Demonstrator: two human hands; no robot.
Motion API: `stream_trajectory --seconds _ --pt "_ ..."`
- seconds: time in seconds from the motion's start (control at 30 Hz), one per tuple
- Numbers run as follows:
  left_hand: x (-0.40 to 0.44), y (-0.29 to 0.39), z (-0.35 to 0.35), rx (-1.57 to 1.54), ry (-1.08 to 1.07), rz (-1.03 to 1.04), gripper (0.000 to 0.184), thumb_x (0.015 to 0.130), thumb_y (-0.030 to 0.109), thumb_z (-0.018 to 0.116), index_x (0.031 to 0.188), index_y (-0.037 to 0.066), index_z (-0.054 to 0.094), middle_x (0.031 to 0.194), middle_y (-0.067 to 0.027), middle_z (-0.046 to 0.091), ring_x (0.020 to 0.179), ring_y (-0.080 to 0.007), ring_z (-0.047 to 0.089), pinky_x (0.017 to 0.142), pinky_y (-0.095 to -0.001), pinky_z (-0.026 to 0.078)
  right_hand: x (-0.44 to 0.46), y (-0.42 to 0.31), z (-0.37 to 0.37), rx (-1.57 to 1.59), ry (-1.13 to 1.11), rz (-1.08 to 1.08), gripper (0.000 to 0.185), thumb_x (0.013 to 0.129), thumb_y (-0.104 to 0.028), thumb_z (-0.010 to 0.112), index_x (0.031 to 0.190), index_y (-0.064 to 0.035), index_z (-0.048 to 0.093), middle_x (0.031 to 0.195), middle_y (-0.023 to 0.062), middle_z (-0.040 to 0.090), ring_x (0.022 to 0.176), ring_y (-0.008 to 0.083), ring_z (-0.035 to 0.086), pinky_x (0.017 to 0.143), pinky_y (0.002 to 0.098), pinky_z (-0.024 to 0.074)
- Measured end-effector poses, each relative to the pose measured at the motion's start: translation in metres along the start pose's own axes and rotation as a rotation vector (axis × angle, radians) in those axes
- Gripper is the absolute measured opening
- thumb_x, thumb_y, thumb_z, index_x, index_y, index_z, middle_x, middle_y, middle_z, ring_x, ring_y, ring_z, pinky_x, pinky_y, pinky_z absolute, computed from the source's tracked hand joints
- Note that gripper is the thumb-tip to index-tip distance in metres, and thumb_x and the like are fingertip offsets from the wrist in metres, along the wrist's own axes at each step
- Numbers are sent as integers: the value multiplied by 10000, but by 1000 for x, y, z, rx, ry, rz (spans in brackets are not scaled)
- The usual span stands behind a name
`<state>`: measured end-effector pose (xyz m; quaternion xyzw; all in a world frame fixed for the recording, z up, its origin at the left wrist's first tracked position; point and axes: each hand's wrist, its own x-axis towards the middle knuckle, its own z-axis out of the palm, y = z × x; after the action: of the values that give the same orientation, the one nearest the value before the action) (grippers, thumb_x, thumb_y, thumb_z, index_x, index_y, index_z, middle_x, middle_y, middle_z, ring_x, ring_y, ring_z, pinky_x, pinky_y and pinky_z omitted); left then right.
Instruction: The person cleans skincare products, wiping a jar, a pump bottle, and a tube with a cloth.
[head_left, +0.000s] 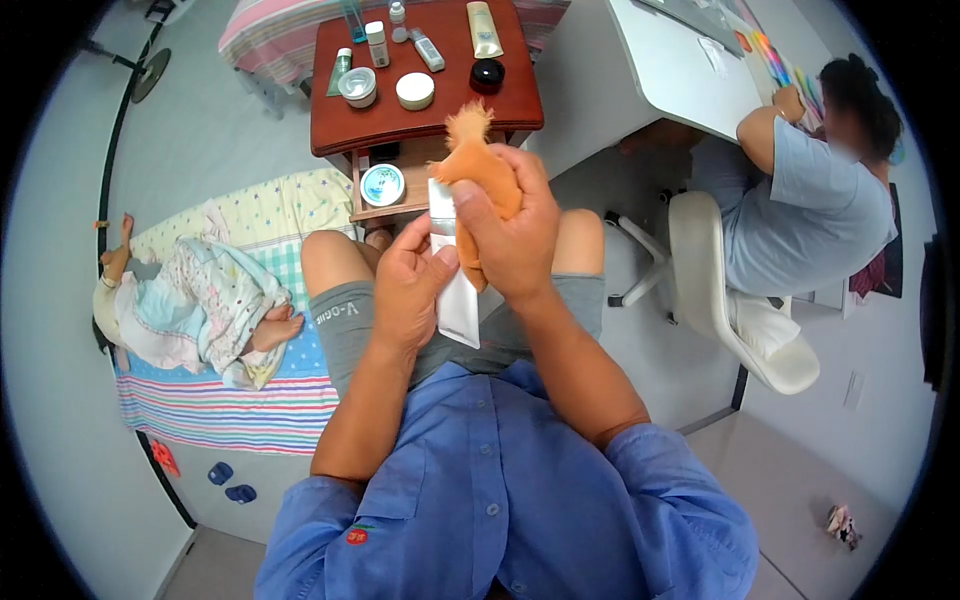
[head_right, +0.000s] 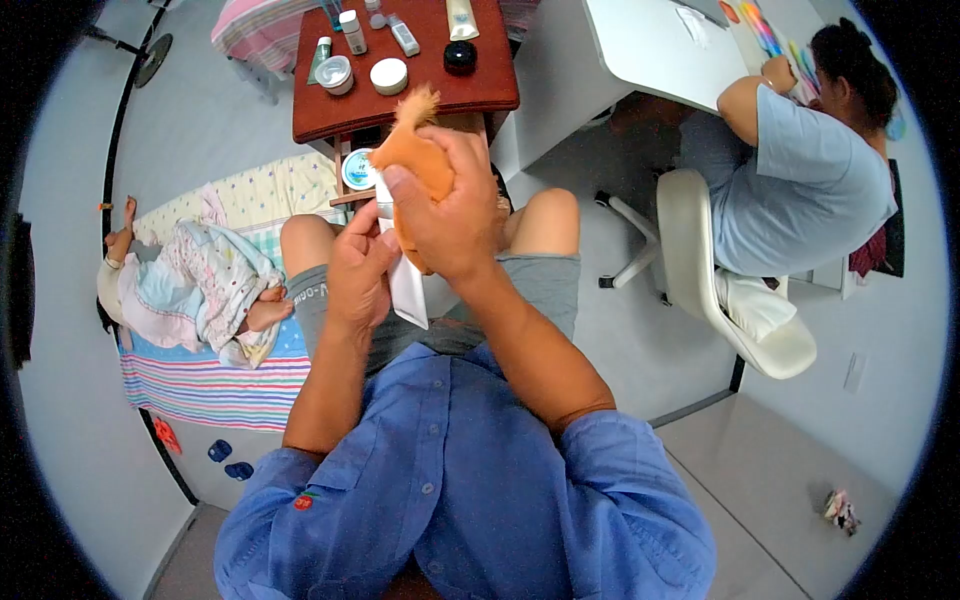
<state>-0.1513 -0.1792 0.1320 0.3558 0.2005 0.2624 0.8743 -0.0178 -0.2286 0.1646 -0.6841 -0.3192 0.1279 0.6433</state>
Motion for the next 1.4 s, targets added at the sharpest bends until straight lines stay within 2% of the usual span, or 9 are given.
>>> stream_trajectory --seconds 0.23,0.4,0.57,0.83,0.97,1.2,1.3,1.37,1.4 --pt "25 31 -26 10 234 201 538 971 -3 632 1435 -21 362 1324 -176 602 1188 -223 620 1013 -347 519 -63 -2 10 -156 -228 -183 373 793 -179 783 1093 -30 619 1026 180 588 939 373 618 832 423 512" --pt "18 35 -2 -64 162 195 480 1115 272 386 1508 4 326 1399 -196 552 1290 -294 565 1120 -456 446 -67 1 4 -153 -115 -96 355 791 -156 789 1083 -37 626 1023 167 597 942 367 631 827 427 512" --pt "11 21 -3 -233 66 127 514 1114 249 396 1549 5 271 1447 -181 507 1347 -283 508 1159 -435 397 -51 -1 -1 -261 -134 -245 304 774 -120 787 1010 -15 627 974 150 612 915 310 624 824 374 499" --pt "-8 3 2 95 92 70 548 1093 276 477 1538 -5 327 1477 -126 500 1330 -223 522 1137 -382 406 -4 -12 13 -114 19 -251 332 775 -193 806 1018 -45 634 954 159 610 844 357 627 738 434 505" --pt "1 15 -6 95 147 185 490 1084 235 480 1493 -15 380 1388 -132 565 1258 -231 577 1083 -365 464 -28 -13 17 -346 -154 -507 287 776 -196 781 994 -65 649 966 161 598 872 377 597 750 462 491" --pt "26 26 -19 -130 149 131 478 1111 283 431 1500 10 378 1304 -177 630 1172 -236 634 1035 -386 517 -58 -3 -1 -257 -432 -248 246 793 -160 736 1001 -52 662 934 160 610 883 376 605 770 442 502" --pt "25 18 -22 -250 89 96 496 1111 299 424 1513 14 361 1308 -178 626 1148 -241 644 987 -390 547 -47 2 -14 -142 -286 20 264 826 -153 717 1042 -20 644 935 138 638 909 309 651 799 410 528" --pt "23 11 -24 -197 136 75 525 1102 320 446 1520 17 348 1332 -180 610 1127 -243 653 915 -383 580 -40 -6 -18 391 -70 436 307 850 -177 726 1070 9 620 983 114 675 969 233 664 835 386 542" --pt "20 9 -23 -122 68 64 533 1096 327 465 1516 16 360 1339 -175 606 1120 -237 654 888 -374 586 -36 -9 -19 488 -28 428 344 860 -183 739 1100 23 604 1077 104 689 1041 189 644 887 383 545"
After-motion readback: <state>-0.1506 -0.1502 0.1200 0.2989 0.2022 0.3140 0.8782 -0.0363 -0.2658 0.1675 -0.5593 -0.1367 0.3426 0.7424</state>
